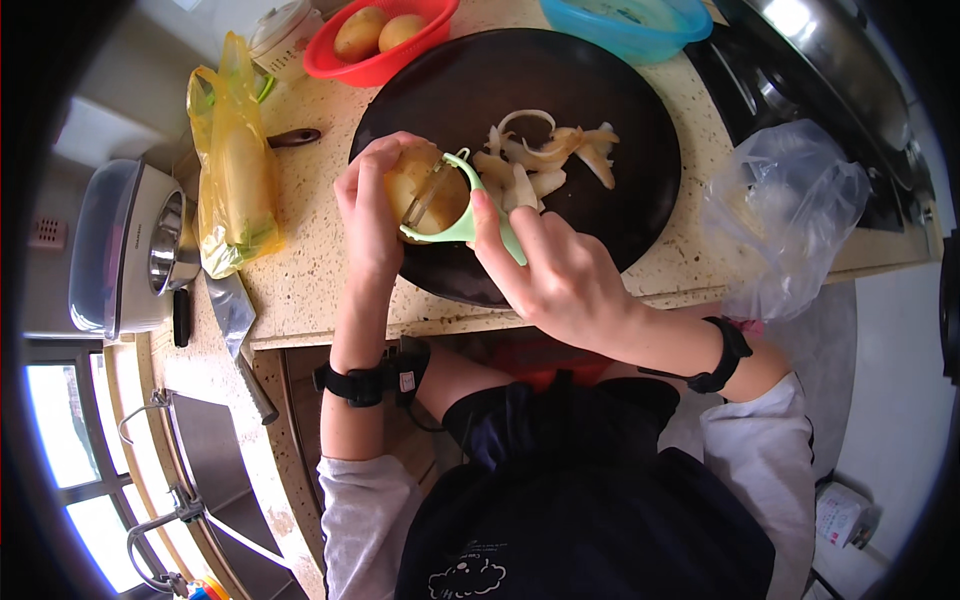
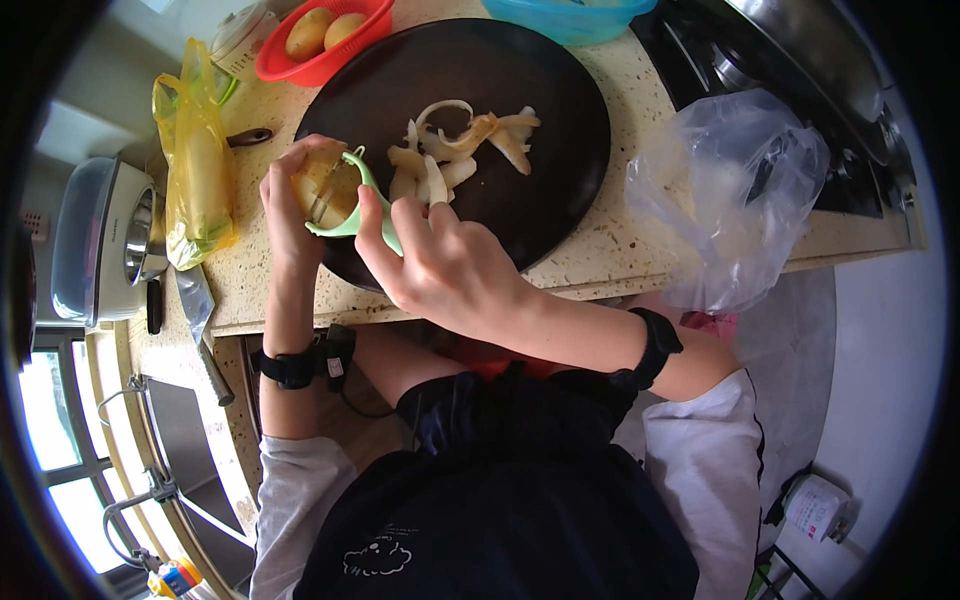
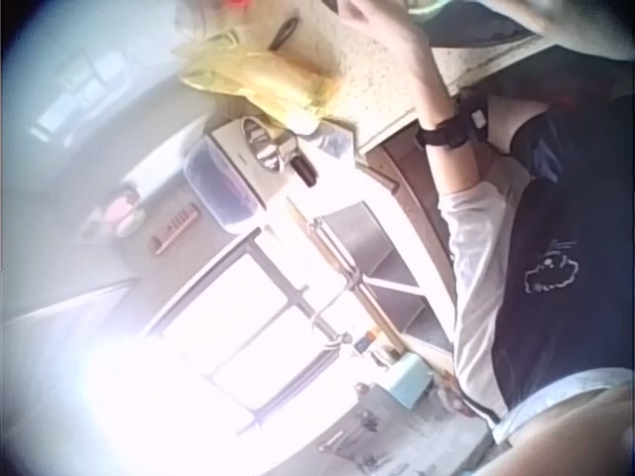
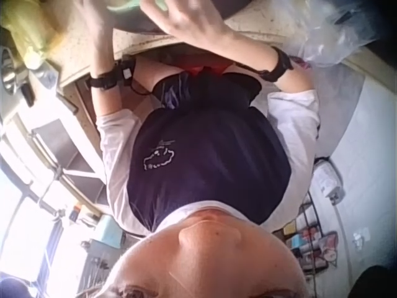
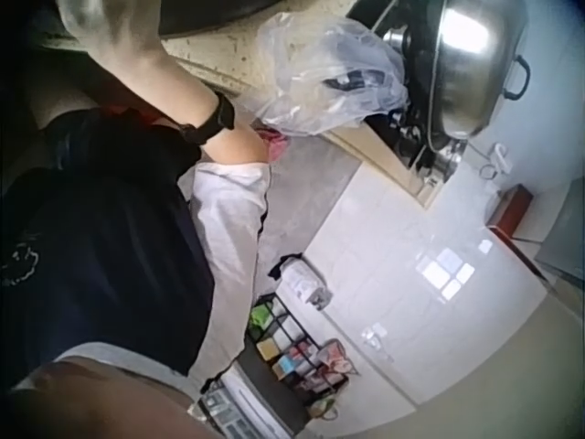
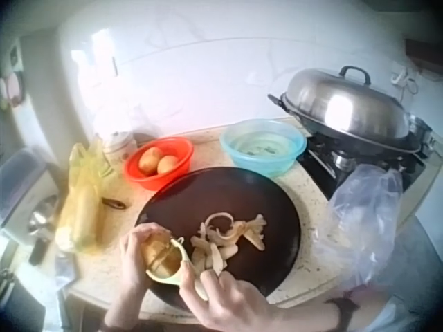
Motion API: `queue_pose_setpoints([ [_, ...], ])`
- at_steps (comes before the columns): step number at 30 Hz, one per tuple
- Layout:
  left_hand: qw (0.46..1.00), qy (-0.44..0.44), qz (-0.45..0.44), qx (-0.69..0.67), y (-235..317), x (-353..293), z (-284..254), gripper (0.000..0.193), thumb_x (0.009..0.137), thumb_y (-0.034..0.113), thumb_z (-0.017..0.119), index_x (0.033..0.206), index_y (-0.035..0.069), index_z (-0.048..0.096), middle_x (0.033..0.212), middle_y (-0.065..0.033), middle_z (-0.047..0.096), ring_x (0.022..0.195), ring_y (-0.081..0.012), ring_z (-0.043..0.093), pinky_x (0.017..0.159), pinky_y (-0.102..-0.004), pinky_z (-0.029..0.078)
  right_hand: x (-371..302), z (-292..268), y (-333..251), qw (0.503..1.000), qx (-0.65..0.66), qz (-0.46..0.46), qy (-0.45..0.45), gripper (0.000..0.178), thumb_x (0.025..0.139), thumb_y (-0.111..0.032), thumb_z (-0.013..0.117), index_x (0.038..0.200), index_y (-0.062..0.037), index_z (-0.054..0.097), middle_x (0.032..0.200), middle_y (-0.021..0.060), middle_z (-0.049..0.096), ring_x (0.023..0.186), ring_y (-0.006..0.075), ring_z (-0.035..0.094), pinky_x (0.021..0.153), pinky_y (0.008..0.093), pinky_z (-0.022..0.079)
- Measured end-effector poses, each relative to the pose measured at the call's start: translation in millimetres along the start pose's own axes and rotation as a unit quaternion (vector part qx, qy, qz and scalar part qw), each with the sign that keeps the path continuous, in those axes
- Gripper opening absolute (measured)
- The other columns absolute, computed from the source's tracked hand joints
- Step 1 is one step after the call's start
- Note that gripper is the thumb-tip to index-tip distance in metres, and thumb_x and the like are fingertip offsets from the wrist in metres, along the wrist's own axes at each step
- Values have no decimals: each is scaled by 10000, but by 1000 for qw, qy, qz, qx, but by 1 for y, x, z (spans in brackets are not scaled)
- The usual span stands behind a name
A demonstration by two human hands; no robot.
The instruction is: Peel potatoes in a kitchen.
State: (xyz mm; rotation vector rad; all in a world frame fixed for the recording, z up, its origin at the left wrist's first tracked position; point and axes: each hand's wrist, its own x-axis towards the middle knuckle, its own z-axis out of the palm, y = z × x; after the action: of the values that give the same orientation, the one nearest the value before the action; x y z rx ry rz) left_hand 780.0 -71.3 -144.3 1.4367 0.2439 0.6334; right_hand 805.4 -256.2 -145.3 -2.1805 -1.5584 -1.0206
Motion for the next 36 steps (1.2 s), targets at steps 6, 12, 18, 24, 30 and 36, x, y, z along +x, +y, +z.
queue_pose_setpoints([
  [6,1000,-12,14,13,2,-1,1,279,840,174,446,847,-48,615,840,-90,619,795,-154,566,759,-269,439,-3,0,-18,998,-7,53,-18,392,784,-84,588,1142,58,516,695,32,411,512,97,410,398,195,403],
  [12,1000,-15,8,-4,-1,1,0,285,839,178,439,842,-49,610,838,-92,619,796,-158,569,759,-274,444,0,-9,3,999,-22,-17,-26,447,690,-20,578,1129,45,528,708,31,405,506,89,396,378,188,384],
  [18,1000,-15,-14,-10,5,1,0,287,848,183,430,859,-40,610,835,-82,614,784,-147,566,748,-265,447,0,-2,4,998,-21,-48,21,395,675,-82,583,1045,52,553,702,88,468,461,105,453,317,182,378],
  [24,987,-49,-55,146,33,2,11,220,828,192,541,877,-4,627,844,-63,623,792,-117,565,758,-237,443,3,-3,3,999,-26,-16,-24,487,669,-23,578,1147,43,512,704,32,398,506,89,411,371,192,380],
  [30,995,-24,-73,71,17,7,4,182,808,158,563,837,-6,637,834,-58,630,789,-111,574,752,-223,443,1,2,-3,999,36,25,3,465,696,-47,589,1145,45,511,697,27,395,521,93,420,364,190,379],
  [36,996,-11,-53,65,13,10,1,183,807,144,545,829,-13,635,831,-61,630,797,-111,568,758,-230,439,1,7,-8,1000,7,26,-5,463,701,-48,592,1146,48,509,698,22,395,519,89,410,380,186,383],
])
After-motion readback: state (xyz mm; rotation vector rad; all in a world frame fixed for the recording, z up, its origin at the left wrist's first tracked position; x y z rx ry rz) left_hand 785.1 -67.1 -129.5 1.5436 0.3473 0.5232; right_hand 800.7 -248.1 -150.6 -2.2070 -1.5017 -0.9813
